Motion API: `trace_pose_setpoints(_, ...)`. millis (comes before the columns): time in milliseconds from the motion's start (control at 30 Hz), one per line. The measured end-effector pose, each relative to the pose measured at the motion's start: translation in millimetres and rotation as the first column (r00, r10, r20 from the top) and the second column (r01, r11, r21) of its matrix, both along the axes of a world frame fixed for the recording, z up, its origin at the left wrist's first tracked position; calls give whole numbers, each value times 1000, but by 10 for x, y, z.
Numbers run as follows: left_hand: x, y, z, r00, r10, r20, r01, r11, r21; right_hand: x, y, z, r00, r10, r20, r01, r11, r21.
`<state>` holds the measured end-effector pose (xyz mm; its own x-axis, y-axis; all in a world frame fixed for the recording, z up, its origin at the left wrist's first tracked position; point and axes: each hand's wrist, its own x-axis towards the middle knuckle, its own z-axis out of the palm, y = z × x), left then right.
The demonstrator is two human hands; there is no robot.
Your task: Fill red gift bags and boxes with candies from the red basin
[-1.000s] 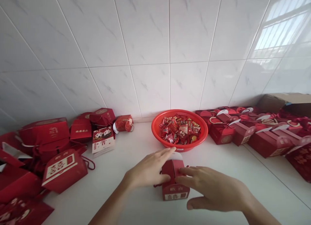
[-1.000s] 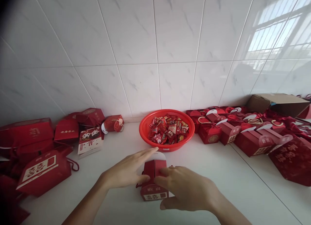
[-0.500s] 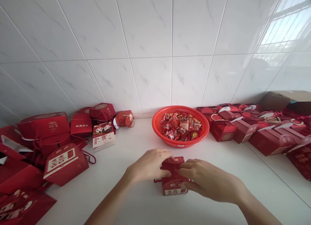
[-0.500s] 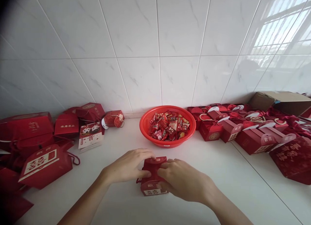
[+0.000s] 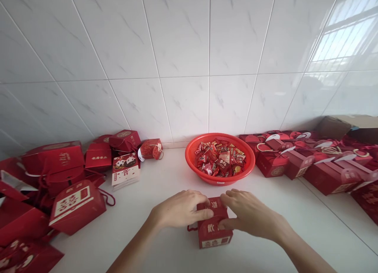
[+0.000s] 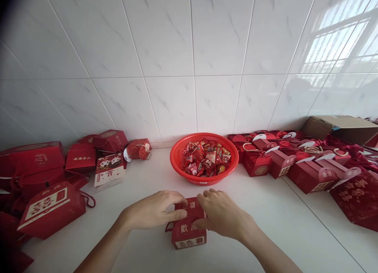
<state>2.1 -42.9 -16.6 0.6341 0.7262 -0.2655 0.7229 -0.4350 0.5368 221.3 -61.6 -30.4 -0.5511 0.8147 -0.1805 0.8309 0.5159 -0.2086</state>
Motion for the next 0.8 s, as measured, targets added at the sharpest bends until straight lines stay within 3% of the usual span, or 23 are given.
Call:
trace_pose_setpoints(133, -6, -2, -21, 1000, 13, 4, -13, 997, -78, 47, 90, -82, 997, -78, 26, 80, 995, -58)
trace_pose_setpoints(300, -11, 35, -103, 997, 55, -56, -61, 990, -125, 137, 283, -190, 998, 9, -54, -21, 973, -231)
trace_pose_setpoints(467, -15, 131, -170, 998, 25, -50, -35, 977, -210, 186, 534, -351, 987, 29, -161, -105, 864, -492)
trace_pose_setpoints(600, -21, 158, -184, 999, 9, -32, -15, 983, -183, 218, 588, -369, 974, -5, -226, -126, 817, -563)
trace_pose_setpoints(700, -10, 126, -168, 998, 61, 3, -60, 984, -167, 267, 549, -281, 911, -79, -406, -175, 816, -551)
trace_pose_setpoints(800, 20, 61, -157, 986, 165, 20, -161, 975, -152, 309, 487, -159, 791, -152, -593, -265, 788, -556)
